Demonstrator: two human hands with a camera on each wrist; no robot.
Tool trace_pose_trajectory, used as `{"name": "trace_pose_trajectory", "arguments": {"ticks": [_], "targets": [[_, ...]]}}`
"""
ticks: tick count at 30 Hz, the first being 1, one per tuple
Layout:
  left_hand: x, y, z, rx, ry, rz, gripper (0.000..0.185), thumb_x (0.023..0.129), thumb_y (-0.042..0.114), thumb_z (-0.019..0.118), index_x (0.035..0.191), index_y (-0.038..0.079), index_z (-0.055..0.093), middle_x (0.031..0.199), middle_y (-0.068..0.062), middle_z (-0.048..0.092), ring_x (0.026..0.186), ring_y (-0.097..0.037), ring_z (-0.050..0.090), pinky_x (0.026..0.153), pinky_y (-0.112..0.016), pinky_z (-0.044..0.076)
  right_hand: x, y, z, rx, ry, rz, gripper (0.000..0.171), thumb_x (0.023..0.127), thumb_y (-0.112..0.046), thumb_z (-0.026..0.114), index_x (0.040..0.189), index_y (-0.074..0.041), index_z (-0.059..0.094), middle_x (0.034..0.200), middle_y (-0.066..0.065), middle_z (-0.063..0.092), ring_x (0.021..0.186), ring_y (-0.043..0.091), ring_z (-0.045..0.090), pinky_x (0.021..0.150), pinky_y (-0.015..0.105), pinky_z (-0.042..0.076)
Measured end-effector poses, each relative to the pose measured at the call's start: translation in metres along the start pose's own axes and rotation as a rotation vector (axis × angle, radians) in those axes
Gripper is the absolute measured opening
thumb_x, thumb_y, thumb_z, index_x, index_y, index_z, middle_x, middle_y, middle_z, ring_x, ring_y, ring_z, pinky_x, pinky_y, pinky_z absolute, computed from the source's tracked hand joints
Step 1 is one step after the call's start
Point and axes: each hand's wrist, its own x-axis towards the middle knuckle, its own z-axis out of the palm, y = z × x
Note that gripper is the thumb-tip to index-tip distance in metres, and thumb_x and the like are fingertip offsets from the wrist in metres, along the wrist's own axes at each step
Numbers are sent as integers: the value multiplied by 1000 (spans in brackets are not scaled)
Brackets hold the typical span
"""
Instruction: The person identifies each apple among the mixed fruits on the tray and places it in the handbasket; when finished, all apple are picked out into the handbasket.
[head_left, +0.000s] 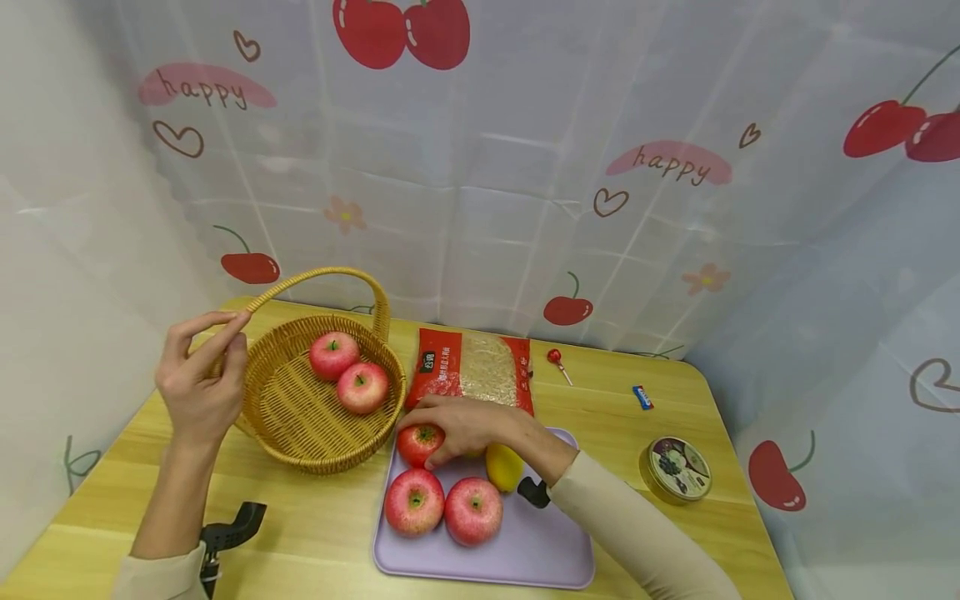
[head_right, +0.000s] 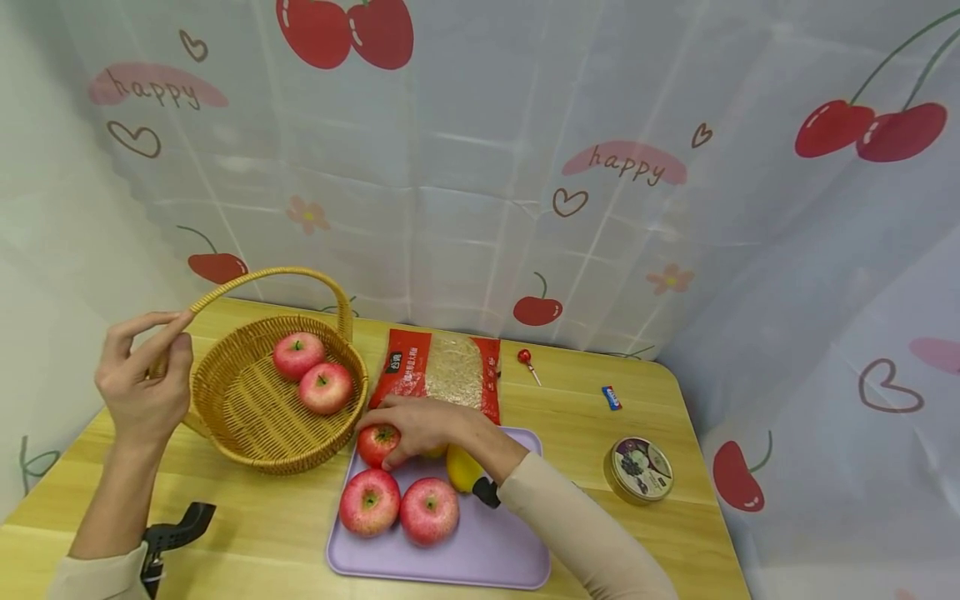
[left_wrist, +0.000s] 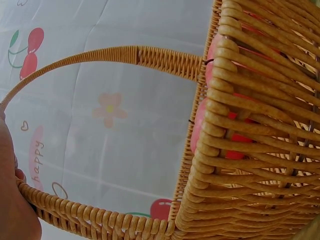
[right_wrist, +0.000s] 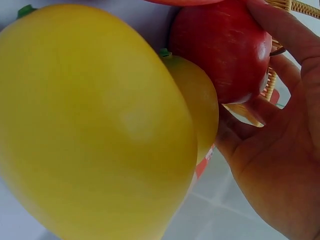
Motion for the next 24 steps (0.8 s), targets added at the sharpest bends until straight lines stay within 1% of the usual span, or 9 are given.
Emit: {"name": "trace_pose_trajectory", "arguments": {"ticks": [10,15,18,20,24], "targets": [[-2,-1,0,4,-2,1,17,91,6,66,94,-3,80,101,-22,70,83,-6,57,68,-9,30,-1,0,2,21,-4,1,65,88,-36,76,148,-37,49,151,-1,43,128,13,47,108,36,43],[-1,0,-1,5,-1,1,17,91,6,66,94,-4,79,102,-22,70,74,-4,51,66,-8,28,-1,0,2,26,-1,-1,65,88,-37,76,148,-37,49,151,-1,43,128,13,47,108,36,43],[-1,0,-1,6,0,1,16,91,5,66,94,-4,79,101,-22,70,74,-3,51,66,-7,28,-1,1,2,28,-1,-3,65,88,-37,75,148,-37,49,150,-1,43,128,12,47,108,36,42],[-1,0,-1,6,0,0,16,91,6,66,94,-3,79,101,-22,70,77,-5,54,67,-8,30,-1,1,2,32,-2,-3,65,89,-36,75,148,-37,49,151,-1,42,128,12,47,108,36,42],[-1,-1,-1,1,-2,1,16,91,5,66,94,-4,79,102,-22,70,71,-3,49,66,-8,28,-2,1,2,41,-4,-7,64,90,-35,75,148,-36,49,149,0,43,126,12,47,107,35,43]]}}
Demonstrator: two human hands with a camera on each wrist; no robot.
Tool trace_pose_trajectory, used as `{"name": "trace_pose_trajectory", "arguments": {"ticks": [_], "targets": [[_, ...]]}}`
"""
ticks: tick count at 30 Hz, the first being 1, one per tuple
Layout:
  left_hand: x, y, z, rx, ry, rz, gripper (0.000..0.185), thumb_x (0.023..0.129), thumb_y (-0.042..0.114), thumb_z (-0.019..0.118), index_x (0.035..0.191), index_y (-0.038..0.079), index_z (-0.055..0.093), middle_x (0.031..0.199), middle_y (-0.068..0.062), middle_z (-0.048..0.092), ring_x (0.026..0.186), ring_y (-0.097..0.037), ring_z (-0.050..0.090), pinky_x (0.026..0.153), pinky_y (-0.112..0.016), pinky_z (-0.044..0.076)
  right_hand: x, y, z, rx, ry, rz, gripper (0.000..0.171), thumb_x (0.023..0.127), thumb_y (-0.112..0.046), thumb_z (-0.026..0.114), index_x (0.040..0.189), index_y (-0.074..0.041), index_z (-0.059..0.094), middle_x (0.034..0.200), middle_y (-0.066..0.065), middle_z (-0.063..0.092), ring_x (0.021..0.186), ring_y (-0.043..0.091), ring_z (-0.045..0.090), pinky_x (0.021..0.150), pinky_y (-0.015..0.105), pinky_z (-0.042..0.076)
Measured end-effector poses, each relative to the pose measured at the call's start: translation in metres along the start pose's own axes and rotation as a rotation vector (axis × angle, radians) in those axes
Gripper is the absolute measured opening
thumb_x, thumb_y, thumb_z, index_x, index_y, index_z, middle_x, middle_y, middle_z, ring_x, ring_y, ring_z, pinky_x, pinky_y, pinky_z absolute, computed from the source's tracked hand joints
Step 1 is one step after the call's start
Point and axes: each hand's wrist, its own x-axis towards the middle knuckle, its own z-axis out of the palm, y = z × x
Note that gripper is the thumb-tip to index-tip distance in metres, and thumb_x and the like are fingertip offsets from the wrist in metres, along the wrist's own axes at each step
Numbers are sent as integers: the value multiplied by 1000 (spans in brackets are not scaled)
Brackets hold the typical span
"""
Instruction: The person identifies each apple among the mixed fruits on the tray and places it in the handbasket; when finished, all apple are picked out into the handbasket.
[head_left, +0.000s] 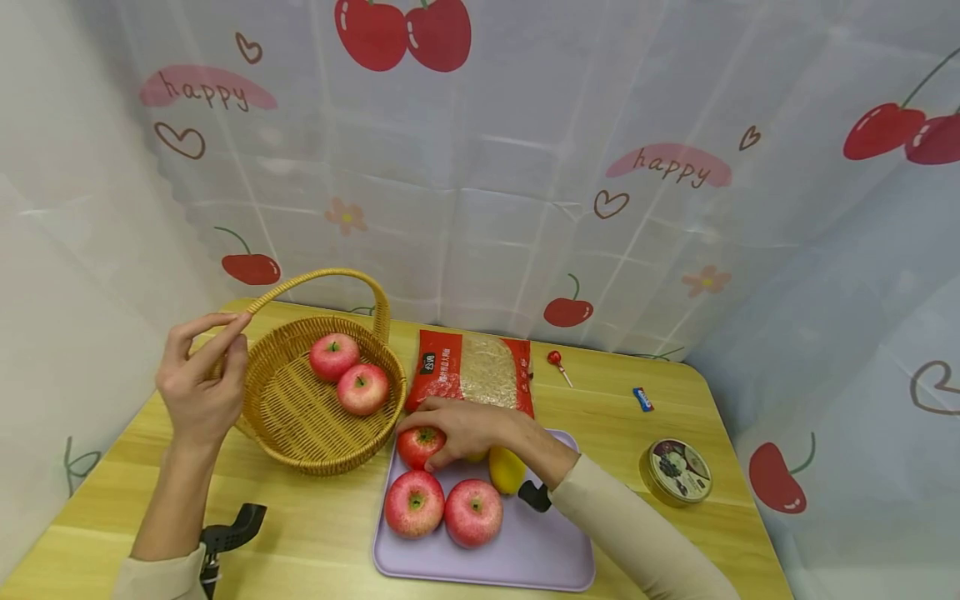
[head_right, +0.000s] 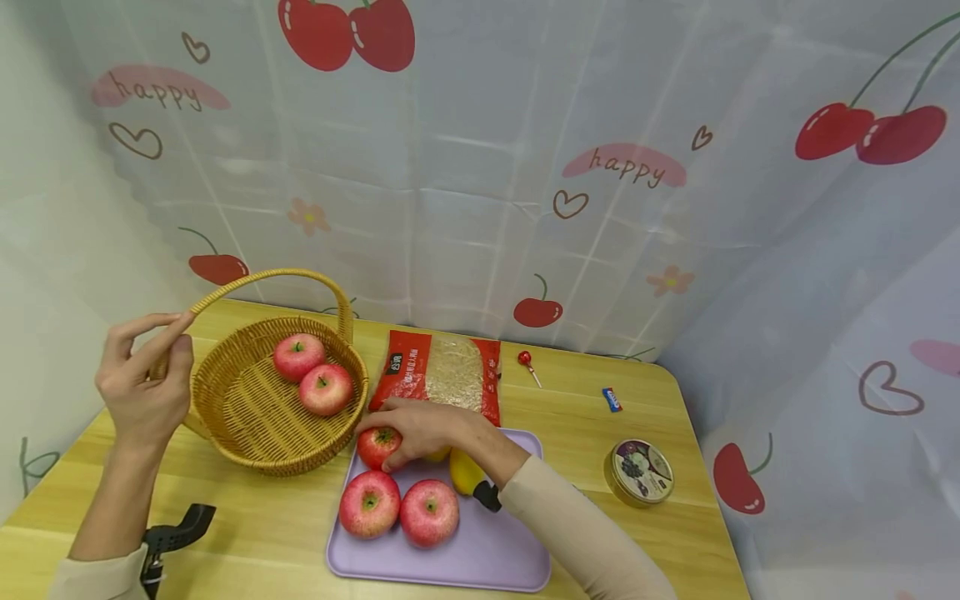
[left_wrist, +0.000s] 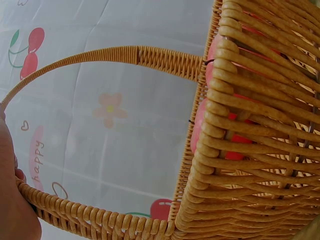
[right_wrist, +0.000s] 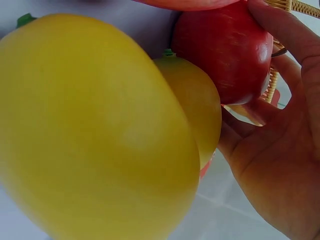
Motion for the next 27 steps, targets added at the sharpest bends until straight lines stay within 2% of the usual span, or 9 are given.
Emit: {"name": "trace_pose_trajectory", "arguments": {"ticks": [10,12,18,21,24,27], "targets": [[0,-1,0,6,-11,3,17,92,6,66,94,-4,79,102,-23,70,60,0,36,61,-8,23,-2,-1,0,-22,1,-20,61,92,-32,72,147,-40,49,147,1,43,123,12,49,105,35,44],[0,0,0,10,-10,3,17,92,6,66,94,-4,79,101,-23,70,62,-1,39,61,-9,24,-2,-1,1,-29,-1,-29,61,92,-32,72,147,-40,49,147,2,43,123,12,48,105,35,44],[5,11,2,10,-13,4,18,92,5,65,94,-5,79,100,-24,69,58,0,34,60,-9,23,-2,-1,1,-30,6,-34,59,91,-32,73,145,-40,50,144,1,45,120,11,49,104,33,45],[6,16,4,5,-13,3,18,92,5,64,94,-6,78,100,-24,68,64,-1,44,64,-8,28,-2,0,1,-26,9,-30,59,91,-32,74,144,-41,51,142,1,45,118,10,50,102,32,45],[7,18,4,1,-11,1,19,92,6,64,94,-6,78,99,-24,68,79,-6,56,70,-9,33,-2,0,1,-24,11,-27,59,90,-32,74,144,-42,51,141,1,45,116,10,50,101,31,46],[7,18,4,4,-12,3,19,92,6,64,94,-6,78,100,-24,68,75,-4,53,69,-9,32,-3,-1,0,-19,11,-23,60,90,-32,74,144,-42,51,140,1,46,115,10,50,100,31,46]]}}
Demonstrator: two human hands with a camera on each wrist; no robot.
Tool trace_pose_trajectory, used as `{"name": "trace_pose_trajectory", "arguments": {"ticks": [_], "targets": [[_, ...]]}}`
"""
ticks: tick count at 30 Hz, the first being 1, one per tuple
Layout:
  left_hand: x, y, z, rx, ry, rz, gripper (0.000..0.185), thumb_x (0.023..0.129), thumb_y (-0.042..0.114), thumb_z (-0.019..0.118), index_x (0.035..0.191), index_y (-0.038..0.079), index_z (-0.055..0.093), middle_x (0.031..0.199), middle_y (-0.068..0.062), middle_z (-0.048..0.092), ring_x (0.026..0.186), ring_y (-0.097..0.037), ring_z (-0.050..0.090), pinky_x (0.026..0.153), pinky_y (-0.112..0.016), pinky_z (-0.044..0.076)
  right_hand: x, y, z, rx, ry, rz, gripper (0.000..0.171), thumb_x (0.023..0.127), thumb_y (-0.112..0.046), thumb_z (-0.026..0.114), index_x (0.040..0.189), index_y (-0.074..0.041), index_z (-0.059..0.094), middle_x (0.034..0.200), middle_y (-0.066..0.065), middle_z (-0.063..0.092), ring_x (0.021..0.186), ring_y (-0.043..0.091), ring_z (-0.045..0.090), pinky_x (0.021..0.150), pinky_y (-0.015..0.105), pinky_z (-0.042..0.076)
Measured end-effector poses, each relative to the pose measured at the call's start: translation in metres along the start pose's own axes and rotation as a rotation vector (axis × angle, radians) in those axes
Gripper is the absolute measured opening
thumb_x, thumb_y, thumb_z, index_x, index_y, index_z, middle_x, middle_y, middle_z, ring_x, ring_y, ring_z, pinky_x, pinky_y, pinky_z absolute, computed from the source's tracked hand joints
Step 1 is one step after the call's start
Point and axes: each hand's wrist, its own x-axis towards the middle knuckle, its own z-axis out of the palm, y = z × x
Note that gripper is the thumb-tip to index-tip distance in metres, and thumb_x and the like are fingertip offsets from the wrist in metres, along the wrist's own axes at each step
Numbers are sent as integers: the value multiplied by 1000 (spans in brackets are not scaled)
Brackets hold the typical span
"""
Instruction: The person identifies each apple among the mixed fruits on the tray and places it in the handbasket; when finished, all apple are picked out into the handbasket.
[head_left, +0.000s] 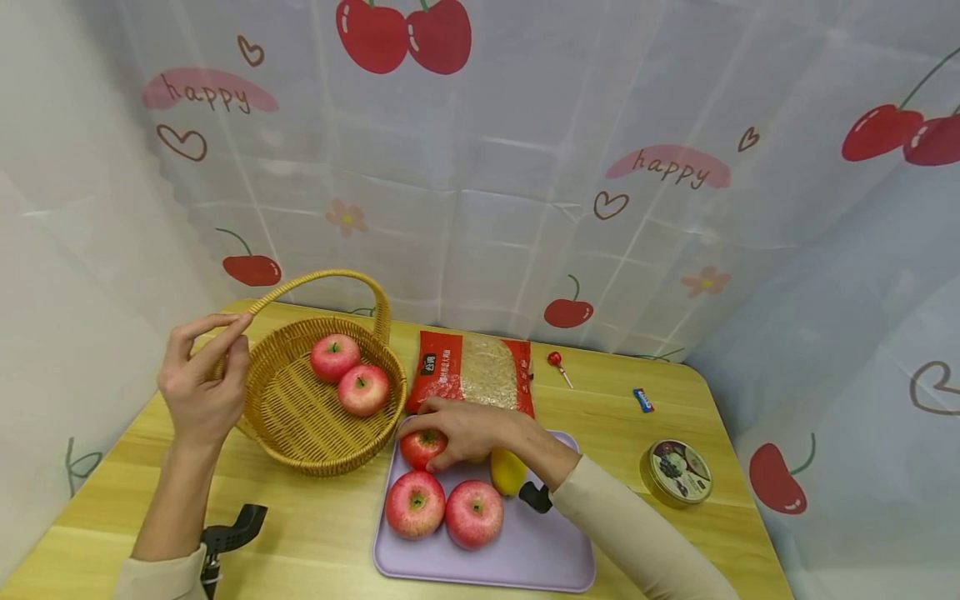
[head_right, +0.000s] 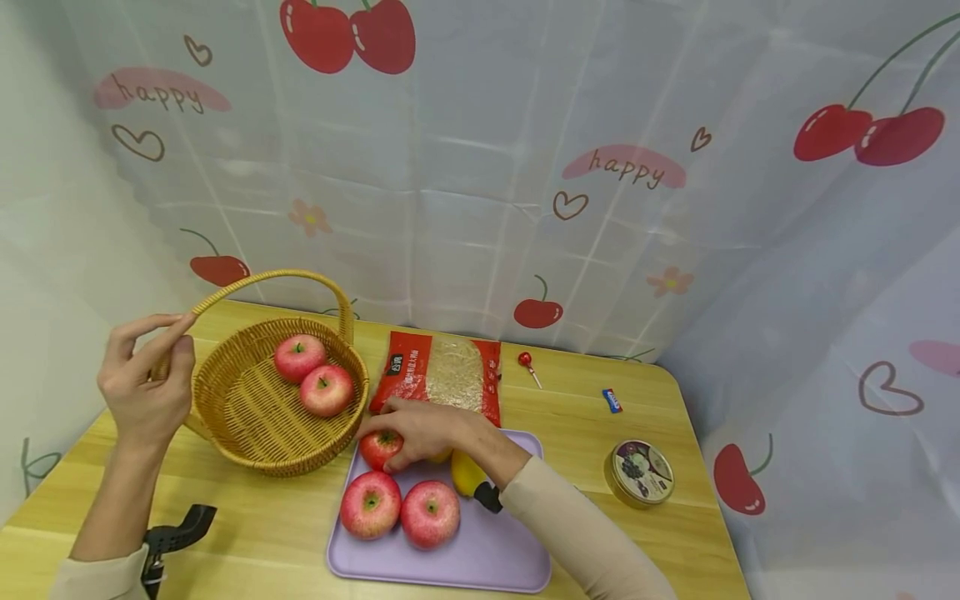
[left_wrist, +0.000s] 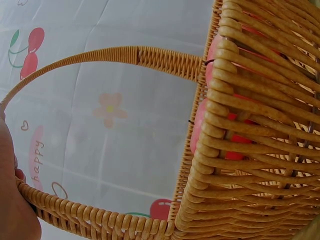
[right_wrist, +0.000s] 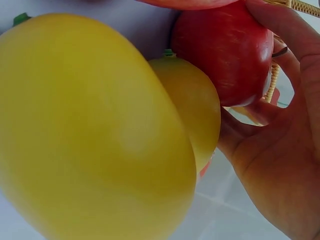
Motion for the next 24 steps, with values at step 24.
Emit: {"name": "trace_pose_trajectory", "arguments": {"ticks": [24], "targets": [[-3,-8,-2,14,-7,6,18,92,6,64,95,-4,79,101,-23,69,65,-2,42,63,-9,25,-2,1,-3,24,49,-22,57,90,-37,73,144,-40,53,136,-1,47,112,7,49,95,25,46]]}}
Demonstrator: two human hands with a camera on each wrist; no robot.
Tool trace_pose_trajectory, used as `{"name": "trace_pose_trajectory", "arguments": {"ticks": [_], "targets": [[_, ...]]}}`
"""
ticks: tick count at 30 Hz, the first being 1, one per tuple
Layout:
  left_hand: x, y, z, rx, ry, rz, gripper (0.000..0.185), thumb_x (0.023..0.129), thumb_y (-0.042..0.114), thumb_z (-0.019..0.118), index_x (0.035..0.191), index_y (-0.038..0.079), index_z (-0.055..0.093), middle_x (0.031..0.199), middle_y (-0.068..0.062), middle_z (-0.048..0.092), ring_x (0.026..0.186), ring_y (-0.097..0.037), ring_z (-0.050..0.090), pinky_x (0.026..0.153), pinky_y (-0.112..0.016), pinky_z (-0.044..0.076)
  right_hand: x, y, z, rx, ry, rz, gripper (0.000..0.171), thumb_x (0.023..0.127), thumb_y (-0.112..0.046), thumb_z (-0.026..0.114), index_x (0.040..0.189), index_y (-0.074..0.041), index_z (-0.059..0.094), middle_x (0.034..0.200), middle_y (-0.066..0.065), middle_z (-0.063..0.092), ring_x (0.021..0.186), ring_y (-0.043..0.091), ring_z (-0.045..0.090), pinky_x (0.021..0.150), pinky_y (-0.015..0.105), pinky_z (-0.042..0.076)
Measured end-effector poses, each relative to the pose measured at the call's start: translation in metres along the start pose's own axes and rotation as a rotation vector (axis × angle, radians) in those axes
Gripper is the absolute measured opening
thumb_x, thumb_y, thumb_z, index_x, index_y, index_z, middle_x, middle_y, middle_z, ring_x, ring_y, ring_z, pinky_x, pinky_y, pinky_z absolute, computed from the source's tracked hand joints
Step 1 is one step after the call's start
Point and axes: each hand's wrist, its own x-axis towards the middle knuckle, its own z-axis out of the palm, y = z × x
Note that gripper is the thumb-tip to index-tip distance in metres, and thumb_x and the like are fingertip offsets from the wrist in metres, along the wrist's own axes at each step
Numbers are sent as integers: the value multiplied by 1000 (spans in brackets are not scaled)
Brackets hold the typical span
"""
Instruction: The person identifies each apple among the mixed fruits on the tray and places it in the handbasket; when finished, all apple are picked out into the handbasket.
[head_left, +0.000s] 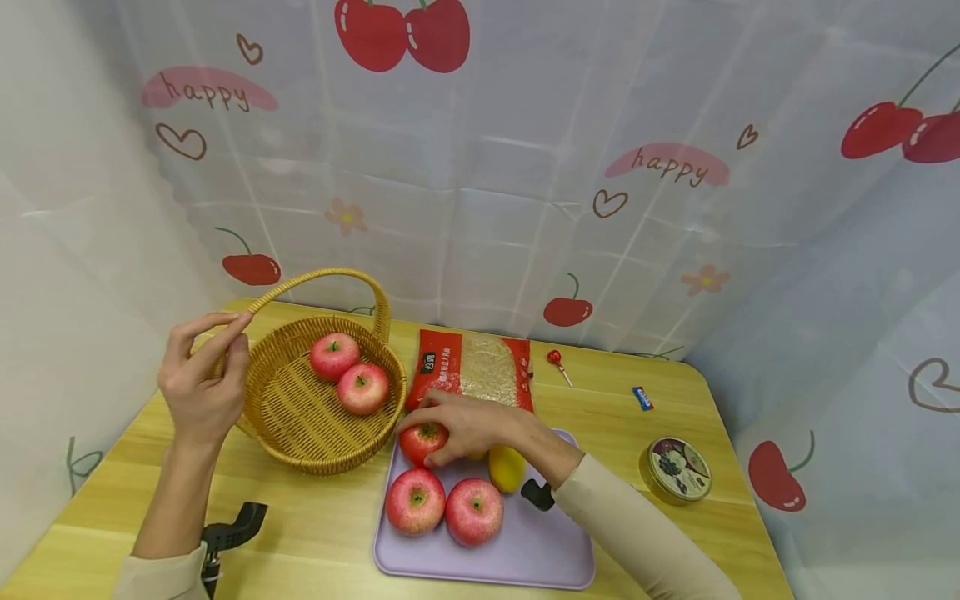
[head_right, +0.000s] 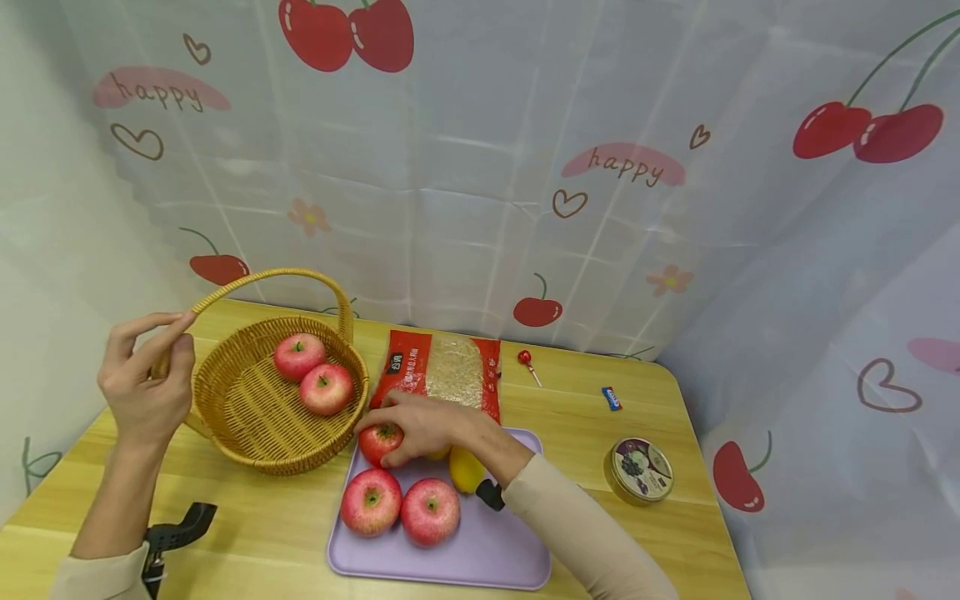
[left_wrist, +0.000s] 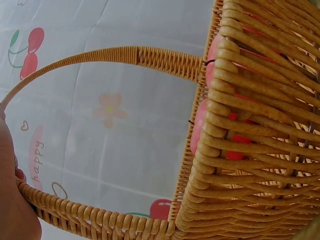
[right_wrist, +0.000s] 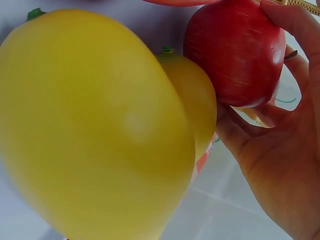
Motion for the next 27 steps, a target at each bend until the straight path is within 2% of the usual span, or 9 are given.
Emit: {"name": "trace_pose_trajectory", "arguments": {"ticks": [10,17,27], "targets": [[-2,-5,0,-11,10,-6,18,91,5,64,95,-4,79,101,-22,70,78,-6,54,67,-9,29,-3,-3,-4,0,55,-9,61,89,-42,71,146,-40,49,129,-5,48,106,5,50,90,23,47],[-4,-9,-1,-9,4,-5,17,91,6,65,95,-4,79,101,-22,70,68,-2,45,63,-8,25,-5,-5,-5,-13,110,-6,57,88,-46,71,141,-44,51,128,-9,49,108,4,50,90,24,47],[-4,-8,-1,-6,17,-2,17,91,5,64,94,-4,79,101,-22,70,69,-4,47,65,-8,26,-8,-6,-8,-11,130,-5,56,87,-47,71,139,-44,52,128,-10,49,107,4,51,90,24,47]]}}
